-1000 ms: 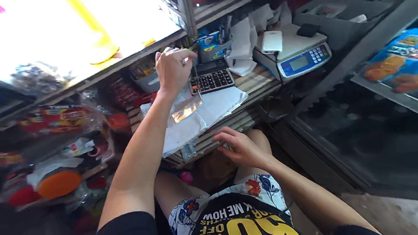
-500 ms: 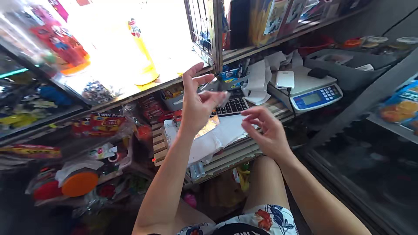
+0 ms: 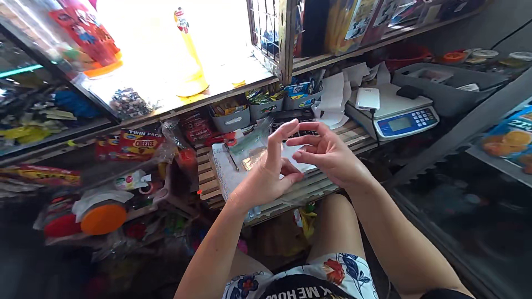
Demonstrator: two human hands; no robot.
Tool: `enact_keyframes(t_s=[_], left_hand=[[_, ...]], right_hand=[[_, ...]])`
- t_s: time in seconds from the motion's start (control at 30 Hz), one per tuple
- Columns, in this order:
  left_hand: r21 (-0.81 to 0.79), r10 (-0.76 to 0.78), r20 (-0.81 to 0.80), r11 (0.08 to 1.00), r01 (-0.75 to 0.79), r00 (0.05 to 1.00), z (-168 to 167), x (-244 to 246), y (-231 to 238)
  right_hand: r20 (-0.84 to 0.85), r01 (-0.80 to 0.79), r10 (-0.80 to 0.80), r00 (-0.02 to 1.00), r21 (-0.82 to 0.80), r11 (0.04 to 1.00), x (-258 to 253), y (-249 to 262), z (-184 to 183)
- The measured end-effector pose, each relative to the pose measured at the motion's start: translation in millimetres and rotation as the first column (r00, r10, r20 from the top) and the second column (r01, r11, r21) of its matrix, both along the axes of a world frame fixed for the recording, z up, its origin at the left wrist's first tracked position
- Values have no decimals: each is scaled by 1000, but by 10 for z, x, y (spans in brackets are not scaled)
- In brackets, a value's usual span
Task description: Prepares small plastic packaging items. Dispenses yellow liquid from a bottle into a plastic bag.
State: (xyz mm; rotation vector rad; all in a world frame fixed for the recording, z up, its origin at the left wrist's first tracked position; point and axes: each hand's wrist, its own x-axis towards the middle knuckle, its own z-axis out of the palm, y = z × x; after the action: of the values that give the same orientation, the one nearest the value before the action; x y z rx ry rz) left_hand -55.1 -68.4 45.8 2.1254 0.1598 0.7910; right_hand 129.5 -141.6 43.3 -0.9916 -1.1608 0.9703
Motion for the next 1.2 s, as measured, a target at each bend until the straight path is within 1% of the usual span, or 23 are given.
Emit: enact_keyframes(t_s=[0.03,0.07,0.13,0.17,0.2,0.23,0.27,0.33,0.37,0.43,0.53,0.67,0.77,0.83,0.87,0.9,0.97,1.03,1.1,1.13,1.2], left_hand=[[-37,53,3,998,-53,999,-26,-6,-32],[-112,125,11,986,-123,992,-50,-7,-71],[-326,275,4,909,-259,961,-98,10,-151],[-404,321,9,868,-290,947,-140,34,-175],[-411,354,8,854,-319,935,-193,61,-191],[-341,395,5,864,-370,919,-258,77,-194],[-217,446,9,875,-434,895,-322,77,-185],[30,550,9,835,-550,835,-408,42,-171],[97,578,0,812,-576,816,-427,25,-177],[155,600,-13,791,-592,800,-454,7,-196],[189,622,-13,771,-609,783,-497,2,-239],[216,653,19,737,-641,757,-551,-24,-274],[182,633,44,756,-629,773,-572,-61,-267],[127,610,31,783,-608,792,-572,-91,-271],[94,602,26,794,-601,798,-577,-104,-272],[61,596,25,800,-596,803,-588,-116,-269],[18,588,31,808,-589,808,-627,-147,-264],[27,580,46,813,-581,813,-657,-190,-267],[79,571,41,816,-572,820,-666,-236,-285],[107,564,34,819,-564,825,-671,-251,-296],[145,545,24,828,-542,838,-687,-265,-317]], right_hand=[[-20,18,-17,1000,45,999,-9,-8,-26],[-11,60,-59,998,92,994,-26,-21,-47],[27,135,-142,989,175,975,-66,-35,-95],[53,148,-162,985,200,969,-80,-36,-128],[95,143,-166,982,209,967,-86,-37,-163],[142,130,-160,977,200,971,-84,-37,-192],[193,113,-147,970,176,978,-72,-32,-212],[326,97,-145,934,159,983,-32,-10,-258],[400,97,-160,902,174,980,-19,2,-293],[532,125,-237,813,238,963,-30,18,-376],[625,202,-344,701,288,936,-121,29,-472],[610,239,-398,685,328,914,-203,46,-547],[568,255,-466,678,413,874,-255,71,-621],[501,252,-490,713,469,846,-284,85,-659],[455,247,-480,750,479,842,-289,84,-670],[407,246,-453,793,467,850,-291,77,-674],[316,218,-352,881,388,896,-273,47,-680],[244,119,-195,950,293,949,-226,8,-688],[206,36,-87,975,237,971,-197,-41,-718],[211,35,-83,974,222,974,-206,-65,-740],[299,92,-149,942,195,976,-268,-112,-774]])
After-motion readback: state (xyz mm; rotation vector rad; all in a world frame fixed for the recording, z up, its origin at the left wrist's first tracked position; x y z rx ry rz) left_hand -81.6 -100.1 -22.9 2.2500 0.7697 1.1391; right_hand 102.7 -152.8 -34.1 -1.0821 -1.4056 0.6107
